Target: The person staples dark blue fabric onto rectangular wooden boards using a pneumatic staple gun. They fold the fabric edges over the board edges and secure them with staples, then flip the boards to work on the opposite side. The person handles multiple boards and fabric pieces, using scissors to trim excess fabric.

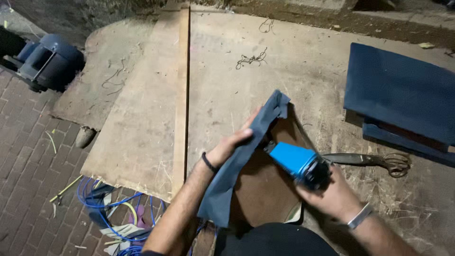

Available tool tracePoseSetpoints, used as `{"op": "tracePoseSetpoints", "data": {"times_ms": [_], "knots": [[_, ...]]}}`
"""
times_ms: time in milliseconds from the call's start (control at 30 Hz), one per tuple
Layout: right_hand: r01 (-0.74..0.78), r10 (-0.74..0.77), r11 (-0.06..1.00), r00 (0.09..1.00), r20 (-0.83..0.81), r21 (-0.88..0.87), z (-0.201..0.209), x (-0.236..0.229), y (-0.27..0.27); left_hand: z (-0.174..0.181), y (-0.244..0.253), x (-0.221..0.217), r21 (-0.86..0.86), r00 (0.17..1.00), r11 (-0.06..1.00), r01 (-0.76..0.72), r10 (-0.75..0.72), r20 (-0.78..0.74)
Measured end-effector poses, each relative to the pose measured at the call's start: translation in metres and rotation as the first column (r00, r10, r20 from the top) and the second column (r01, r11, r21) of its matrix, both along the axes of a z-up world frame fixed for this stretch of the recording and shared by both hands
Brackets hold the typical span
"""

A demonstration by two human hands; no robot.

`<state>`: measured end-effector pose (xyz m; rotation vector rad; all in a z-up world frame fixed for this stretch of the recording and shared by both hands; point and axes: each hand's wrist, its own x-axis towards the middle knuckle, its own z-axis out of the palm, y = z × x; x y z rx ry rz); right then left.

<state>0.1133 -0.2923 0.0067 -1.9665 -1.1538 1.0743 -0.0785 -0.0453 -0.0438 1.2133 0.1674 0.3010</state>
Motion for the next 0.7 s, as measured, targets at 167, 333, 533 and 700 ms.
{"op": "tracePoseSetpoints", "data": {"times_ms": [167,333,533,700], "knots": [[-0.074,0.162,0.94,0.957,0.243,-0.334,0.014,0.026,0.005,0.059,0.001,0.017,0.506,0.966,0.855,0.114,0.023,-0.257],[0.023,-0.026,0.998,0.998,0.055,0.06,0.038,0.034,0.017,0.076,-0.006,0.016,0.54,0.944,0.837,0.082,0.109,-0.312],[0.017,-0.033,0.998,0.966,0.258,0.062,0.049,0.042,0.034,0.071,-0.006,0.015,0.508,0.933,0.856,0.099,0.098,-0.346],[0.065,-0.034,0.992,0.961,0.275,-0.104,0.047,0.042,0.045,0.07,-0.004,0.013,0.55,0.949,0.832,0.069,0.116,-0.295]]}}
